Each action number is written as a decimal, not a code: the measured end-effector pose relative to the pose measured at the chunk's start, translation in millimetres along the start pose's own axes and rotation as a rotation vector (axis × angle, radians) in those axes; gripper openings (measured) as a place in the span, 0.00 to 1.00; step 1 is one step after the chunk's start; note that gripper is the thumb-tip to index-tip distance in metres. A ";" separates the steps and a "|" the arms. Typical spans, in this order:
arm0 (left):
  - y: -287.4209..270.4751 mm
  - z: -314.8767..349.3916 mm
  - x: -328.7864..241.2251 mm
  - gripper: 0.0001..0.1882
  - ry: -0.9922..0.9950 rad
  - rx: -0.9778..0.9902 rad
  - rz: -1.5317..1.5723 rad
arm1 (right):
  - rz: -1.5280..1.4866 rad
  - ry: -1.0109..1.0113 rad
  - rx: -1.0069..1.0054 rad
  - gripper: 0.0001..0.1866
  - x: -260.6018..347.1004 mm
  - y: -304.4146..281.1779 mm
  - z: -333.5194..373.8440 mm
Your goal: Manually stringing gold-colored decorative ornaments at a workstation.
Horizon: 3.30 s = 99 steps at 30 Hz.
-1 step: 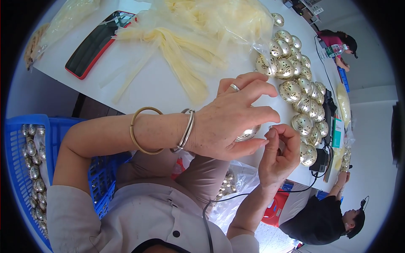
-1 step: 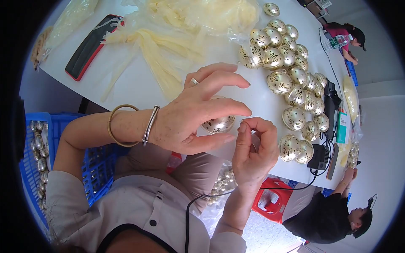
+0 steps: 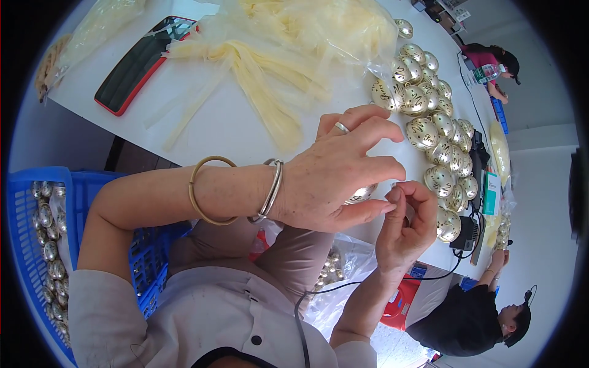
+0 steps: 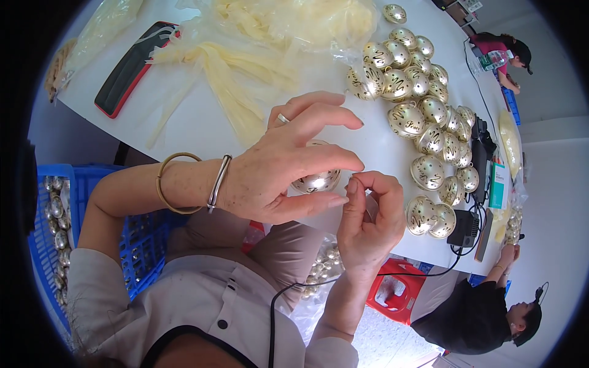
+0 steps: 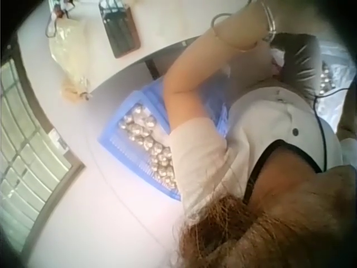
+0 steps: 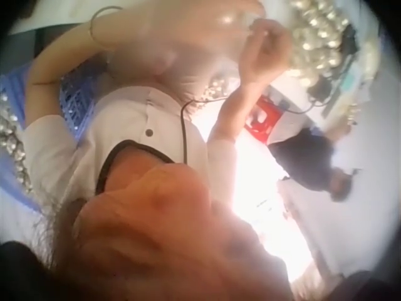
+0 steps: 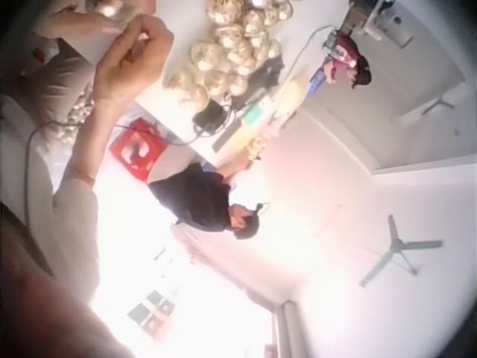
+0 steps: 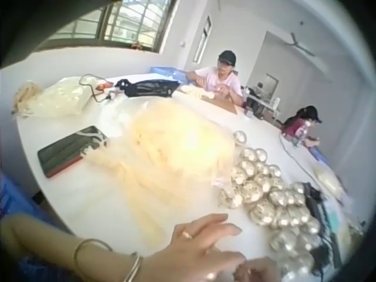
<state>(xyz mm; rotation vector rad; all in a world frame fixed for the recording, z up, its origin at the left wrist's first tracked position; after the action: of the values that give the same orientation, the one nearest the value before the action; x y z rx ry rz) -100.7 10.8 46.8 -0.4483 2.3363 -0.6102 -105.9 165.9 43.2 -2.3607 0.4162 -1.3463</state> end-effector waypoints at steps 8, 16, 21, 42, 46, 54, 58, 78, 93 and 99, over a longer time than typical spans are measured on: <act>11.1 -5.1 8.2 0.04 -0.014 -0.028 0.019 | -0.030 -0.181 -0.055 0.06 -8.2 3.4 0.4; 11.1 -6.3 11.5 0.04 0.011 -0.081 -0.021 | 0.146 -0.172 -0.098 0.08 2.1 6.0 -1.1; 13.8 -6.8 7.4 0.04 0.062 -0.055 -0.128 | 0.207 -0.215 -0.185 0.05 3.7 4.6 0.6; -2.1 8.7 23.9 0.32 -0.335 0.245 0.269 | 0.283 -0.357 -0.295 0.06 9.5 15.6 9.0; -0.8 8.4 21.1 0.32 -0.337 0.230 0.237 | 0.297 -0.340 -0.276 0.06 8.3 15.5 7.8; 0.6 9.8 17.5 0.31 -0.276 0.142 0.156 | 0.258 -0.264 -0.178 0.09 12.2 11.9 6.0; -1.2 8.4 14.5 0.31 -0.203 0.078 0.048 | 0.221 -0.311 -0.133 0.12 10.1 8.8 0.8; 5.0 0.2 12.9 0.26 -0.287 0.098 -0.089 | -0.498 0.159 -0.033 0.05 -3.2 10.6 -15.1; 4.6 -8.7 9.1 0.17 -0.245 0.216 -0.149 | -0.583 0.111 -0.060 0.05 9.5 5.3 -33.3; 3.9 -12.5 10.2 0.04 -0.205 0.133 -0.132 | -0.614 0.048 -0.111 0.05 8.4 -11.1 -30.7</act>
<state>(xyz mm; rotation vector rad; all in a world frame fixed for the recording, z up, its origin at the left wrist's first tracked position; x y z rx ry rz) -117.1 13.2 47.7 -0.5788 2.0696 -0.7414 -127.7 166.4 68.9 -2.6713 -0.2603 -1.6673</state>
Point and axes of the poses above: each hand's wrist, its own z-axis away from the middle knuckle, its own y-axis out of the palm, x = y × z, the point moved 4 cm from there along -z, towards the middle knuckle, and after that the axes turned 1 degree about x, right-handed, at the moved point
